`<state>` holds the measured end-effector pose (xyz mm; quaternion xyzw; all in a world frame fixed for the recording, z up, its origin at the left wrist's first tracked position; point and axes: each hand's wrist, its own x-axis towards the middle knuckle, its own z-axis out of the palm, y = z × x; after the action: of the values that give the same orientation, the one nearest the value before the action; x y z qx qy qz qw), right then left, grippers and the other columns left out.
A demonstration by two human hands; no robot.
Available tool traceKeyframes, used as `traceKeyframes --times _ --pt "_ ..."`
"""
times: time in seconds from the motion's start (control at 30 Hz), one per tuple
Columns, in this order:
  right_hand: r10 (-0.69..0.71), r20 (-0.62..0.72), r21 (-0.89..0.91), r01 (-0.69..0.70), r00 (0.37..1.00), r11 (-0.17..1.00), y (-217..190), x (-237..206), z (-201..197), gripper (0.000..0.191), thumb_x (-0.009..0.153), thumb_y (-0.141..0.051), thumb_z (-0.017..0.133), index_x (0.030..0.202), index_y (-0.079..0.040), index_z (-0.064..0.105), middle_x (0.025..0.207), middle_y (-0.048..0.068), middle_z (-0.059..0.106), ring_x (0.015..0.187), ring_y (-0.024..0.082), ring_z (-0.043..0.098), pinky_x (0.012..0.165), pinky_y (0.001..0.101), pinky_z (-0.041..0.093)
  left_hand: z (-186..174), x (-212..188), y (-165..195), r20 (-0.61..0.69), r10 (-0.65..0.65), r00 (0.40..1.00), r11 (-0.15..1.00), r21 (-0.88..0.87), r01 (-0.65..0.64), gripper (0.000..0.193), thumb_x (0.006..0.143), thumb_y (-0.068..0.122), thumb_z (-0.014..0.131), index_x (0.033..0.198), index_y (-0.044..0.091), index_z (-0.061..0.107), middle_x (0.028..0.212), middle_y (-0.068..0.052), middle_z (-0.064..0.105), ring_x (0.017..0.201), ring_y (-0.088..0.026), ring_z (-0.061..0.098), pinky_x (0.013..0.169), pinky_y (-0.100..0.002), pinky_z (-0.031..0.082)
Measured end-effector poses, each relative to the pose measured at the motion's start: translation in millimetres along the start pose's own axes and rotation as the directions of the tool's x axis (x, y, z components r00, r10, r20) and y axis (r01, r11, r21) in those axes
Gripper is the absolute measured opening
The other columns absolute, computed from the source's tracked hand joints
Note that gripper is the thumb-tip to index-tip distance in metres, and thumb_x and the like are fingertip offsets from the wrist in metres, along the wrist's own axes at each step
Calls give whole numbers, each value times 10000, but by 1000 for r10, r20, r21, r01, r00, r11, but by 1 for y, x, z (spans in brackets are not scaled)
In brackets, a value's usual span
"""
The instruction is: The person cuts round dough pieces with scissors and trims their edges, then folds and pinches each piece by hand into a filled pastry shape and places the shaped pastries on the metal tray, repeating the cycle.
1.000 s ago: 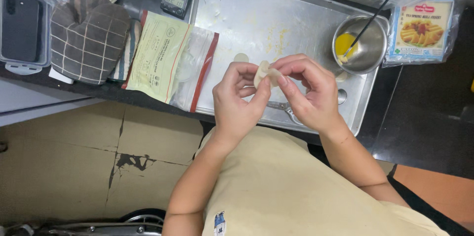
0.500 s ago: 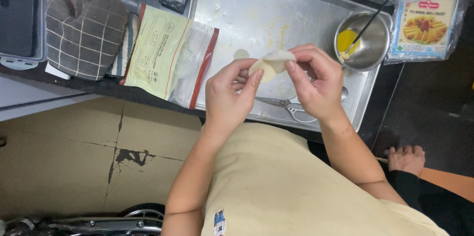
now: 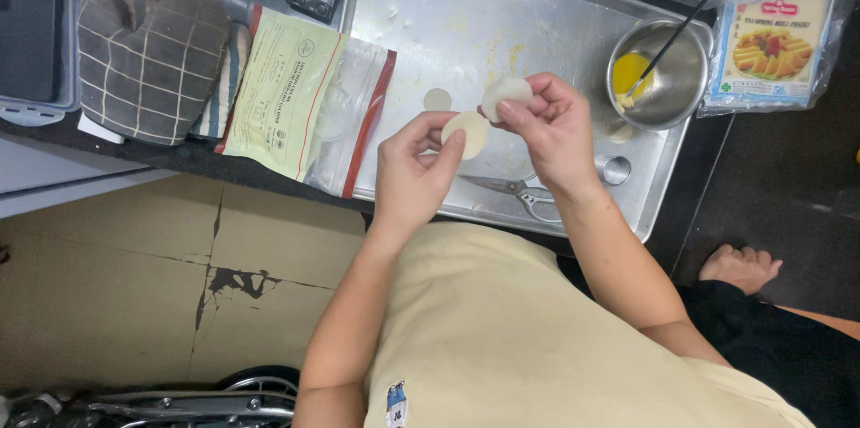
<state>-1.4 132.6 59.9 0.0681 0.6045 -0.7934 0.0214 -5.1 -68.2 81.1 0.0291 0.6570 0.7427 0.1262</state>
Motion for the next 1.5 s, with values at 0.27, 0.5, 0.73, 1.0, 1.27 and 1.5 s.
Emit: traceKeyframes --times 0.27,0.5,0.73,1.0,1.27,1.5 --pt "349 -189 -461 -397 918 794 88 56 -41 248 957 -135 657 1162 4 669 962 112 723 801 238 706 699 342 550 -34 7 -72 -151 -204 967 970 -168 178 157 985 64 628 1102 -40 636 943 -66 722 830 -92 705 674 -254 615" --pt "39 -236 -882 -231 971 411 114 61 -102 392 780 -220 804 1127 -53 727 918 161 703 856 325 685 819 400 534 -58 -9 -88 -240 -234 942 966 -167 198 167 994 61 611 1126 -40 632 980 -76 722 842 -101 709 690 -249 616" --pt "-213 -129 -929 -42 969 369 83 78 -112 390 929 -216 747 1260 -49 627 1294 180 572 1078 338 613 955 399 505 -54 -10 -86 -220 -188 957 981 -85 174 185 992 63 631 1140 -49 634 982 -73 731 845 -89 698 707 -243 594" --pt "-530 53 -995 0 847 -99 108 125 -65 580 986 -285 576 1452 29 430 1489 251 412 1394 433 321 1108 590 209 -36 -6 -88 -204 -218 955 976 -68 208 185 975 71 656 1116 -48 655 956 -64 732 834 -83 689 699 -242 592" --pt "-275 -343 -779 -109 898 617 103 136 -82 431 1111 -316 450 1462 -73 508 1525 118 520 1493 312 414 1316 511 323 -37 -10 -105 -116 -301 947 944 -179 278 159 987 99 659 1047 -47 683 921 -84 738 777 -121 721 664 -243 594" --pt "-398 -23 -998 2 917 62 106 123 -59 529 1008 -274 574 1426 22 440 1482 243 401 1385 432 320 1117 585 179 -20 -5 -106 -50 -295 954 937 -209 279 215 1003 128 620 1108 -43 696 930 -85 744 798 -134 738 694 -244 595"
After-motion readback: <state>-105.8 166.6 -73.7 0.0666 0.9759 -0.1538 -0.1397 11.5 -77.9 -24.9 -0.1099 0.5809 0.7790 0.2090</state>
